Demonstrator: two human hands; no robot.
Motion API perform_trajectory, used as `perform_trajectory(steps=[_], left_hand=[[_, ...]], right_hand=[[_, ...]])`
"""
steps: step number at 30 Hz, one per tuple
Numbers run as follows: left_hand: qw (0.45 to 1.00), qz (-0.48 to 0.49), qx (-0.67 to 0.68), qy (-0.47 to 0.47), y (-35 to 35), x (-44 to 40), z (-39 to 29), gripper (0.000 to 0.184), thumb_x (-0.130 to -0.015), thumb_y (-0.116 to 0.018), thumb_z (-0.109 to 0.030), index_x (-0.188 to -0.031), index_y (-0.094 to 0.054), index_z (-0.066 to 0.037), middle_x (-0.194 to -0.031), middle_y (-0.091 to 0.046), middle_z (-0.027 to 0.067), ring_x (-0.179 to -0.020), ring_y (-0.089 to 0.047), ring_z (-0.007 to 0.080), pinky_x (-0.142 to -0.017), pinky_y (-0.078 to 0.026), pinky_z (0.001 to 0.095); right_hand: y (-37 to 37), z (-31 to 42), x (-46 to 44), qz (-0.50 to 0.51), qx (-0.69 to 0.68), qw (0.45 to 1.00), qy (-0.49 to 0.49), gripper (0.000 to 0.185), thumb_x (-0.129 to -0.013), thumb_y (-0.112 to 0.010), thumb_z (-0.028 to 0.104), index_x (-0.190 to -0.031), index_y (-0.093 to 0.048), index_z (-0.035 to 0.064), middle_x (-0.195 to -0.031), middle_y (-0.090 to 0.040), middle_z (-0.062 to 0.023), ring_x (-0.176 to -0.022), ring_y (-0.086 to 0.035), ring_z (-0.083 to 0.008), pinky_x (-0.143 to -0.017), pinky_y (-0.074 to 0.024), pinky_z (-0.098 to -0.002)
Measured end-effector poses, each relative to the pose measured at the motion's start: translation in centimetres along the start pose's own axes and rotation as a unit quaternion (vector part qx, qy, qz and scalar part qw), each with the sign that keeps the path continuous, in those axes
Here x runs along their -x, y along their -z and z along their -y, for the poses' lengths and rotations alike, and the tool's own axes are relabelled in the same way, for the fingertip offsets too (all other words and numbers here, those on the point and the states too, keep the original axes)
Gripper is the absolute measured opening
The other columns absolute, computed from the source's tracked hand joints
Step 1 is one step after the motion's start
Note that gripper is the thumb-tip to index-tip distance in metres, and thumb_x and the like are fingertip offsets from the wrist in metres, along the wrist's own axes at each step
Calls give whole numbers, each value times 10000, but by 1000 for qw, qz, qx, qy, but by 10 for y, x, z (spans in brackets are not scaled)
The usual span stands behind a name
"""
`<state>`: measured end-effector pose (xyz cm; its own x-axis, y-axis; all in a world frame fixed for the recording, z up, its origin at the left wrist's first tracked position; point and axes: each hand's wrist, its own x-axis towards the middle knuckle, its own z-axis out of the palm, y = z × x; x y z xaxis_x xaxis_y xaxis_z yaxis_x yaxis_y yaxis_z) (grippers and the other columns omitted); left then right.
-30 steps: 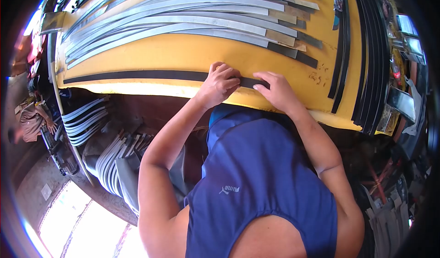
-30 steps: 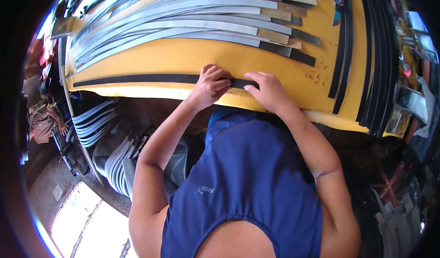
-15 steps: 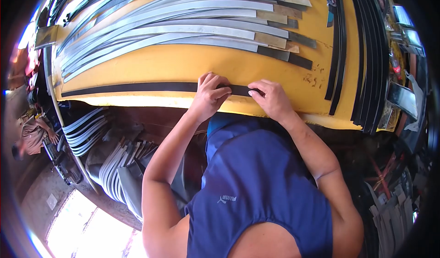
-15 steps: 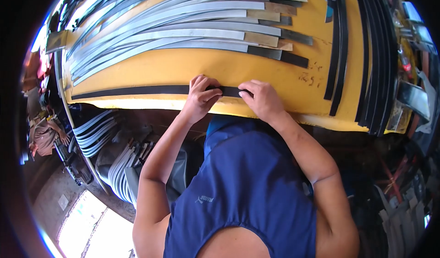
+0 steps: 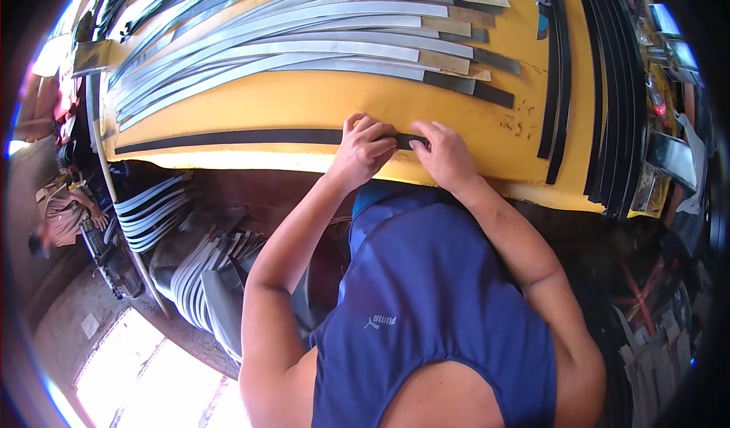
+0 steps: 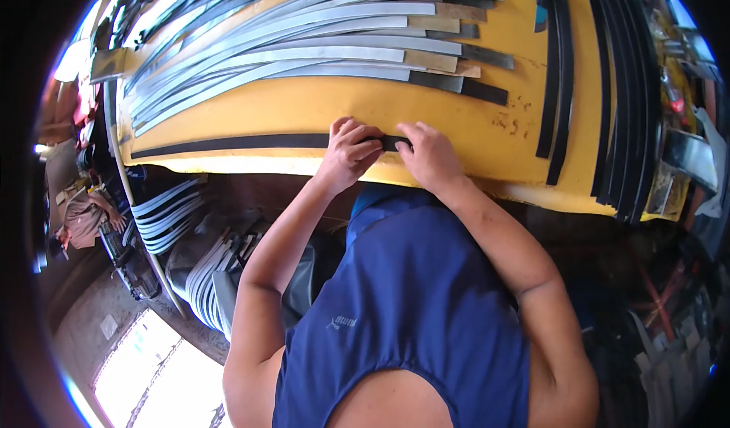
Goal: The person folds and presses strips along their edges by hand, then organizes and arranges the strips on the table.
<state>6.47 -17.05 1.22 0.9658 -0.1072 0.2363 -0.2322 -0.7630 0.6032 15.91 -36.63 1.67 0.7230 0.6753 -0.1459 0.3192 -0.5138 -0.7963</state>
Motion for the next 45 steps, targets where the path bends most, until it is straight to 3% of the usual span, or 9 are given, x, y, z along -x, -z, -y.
perform_trajectory(steps=[4, 13, 20, 27, 29, 31, 33, 39, 45], left_hand=[[1000, -21, -22, -4, -1, 3, -5, 156, -754, -791, -109, -877, -695, -110, -1042, -687, 27, -955, -631, 239, -972, -404, 444], [994, -74, -68, 44, -15, 14, -18, 87, -796, -741, -115, -872, -698, -112, -1043, -686, -8, -1010, -619, 202, -993, -378, 458], [978, -140, -130, 84, -24, 16, -41, 123, -772, -722, -112, -892, -697, -102, -1128, -657, 59, -1106, -592, 260, -994, -388, 462], [953, -156, -199, 166, -66, 35, -66, 240, -826, -632, -115, -1049, -700, -59, -1376, -545, 183, -1366, -457, 366, -1139, -331, 545], [965, 13, -211, 155, -69, 34, -79, 341, -881, -570, -170, -1173, -680, -33, -1525, -421, 203, -1482, -319, 362, -1200, -250, 559], [955, 38, -241, 166, -73, 33, -80, 663, -906, -548, -260, -1497, -418, 11, -1634, -264, 192, -1539, -197, 351, -1230, -182, 549], [957, 56, -221, 179, -63, 37, -76, 803, -900, -588, -359, -1551, -303, 15, -1649, -234, 185, -1545, -180, 340, -1235, -175, 541], [973, 59, -188, 121, -40, 55, -46, 923, -911, -592, -566, -1551, -286, 24, -1657, -213, 182, -1555, -148, 317, -1237, -155, 541], [945, 21, -229, 232, 38, 100, 19, 911, -960, -501, -599, -1549, -258, 51, -1650, -196, 223, -1552, -132, 347, -1247, -92, 527]], right_hand=[[15, -14, 10, -99, -8, 995, 14, 394, -880, -746, 116, -1230, -603, 7, -798, -543, -95, -605, -504, -214, -596, -465, -366], [78, -33, 53, -7, 13, 999, 43, 266, -908, -702, 100, -1146, -637, 0, -964, -610, -137, -733, -646, -260, -657, -535, -350], [34, -22, 31, 97, 196, 918, 331, 592, -864, -718, 315, -1373, -564, 57, -1494, -471, -117, -1413, -392, -331, -1162, -315, -522], [18, -41, 36, 139, 266, 907, 295, 794, -850, -714, 423, -1496, -436, 55, -1613, -330, -88, -1515, -221, -346, -1194, -156, -643], [12, -45, 36, 125, 274, 908, 291, 800, -851, -711, 431, -1497, -431, 53, -1610, -333, -91, -1508, -228, -354, -1193, -149, -645], [9, -41, 38, 122, 281, 910, 280, 799, -855, -706, 438, -1496, -428, 51, -1606, -338, -95, -1496, -241, -360, -1192, -148, -647], [10, -35, 37, 128, 289, 911, 264, 792, -862, -699, 443, -1494, -428, 50, -1600, -343, -98, -1481, -260, -366, -1189, -153, -649], [6, -42, 41, 81, 285, 915, 274, 674, -886, -683, 403, -1445, -503, 72, -1577, -397, -77, -1447, -306, -371, -1173, -191, -651], [-8, -34, 46, 20, 338, 922, 189, 537, -917, -667, 337, -1377, -588, 69, -1540, -460, -71, -1421, -355, -375, -1181, -176, -645]])
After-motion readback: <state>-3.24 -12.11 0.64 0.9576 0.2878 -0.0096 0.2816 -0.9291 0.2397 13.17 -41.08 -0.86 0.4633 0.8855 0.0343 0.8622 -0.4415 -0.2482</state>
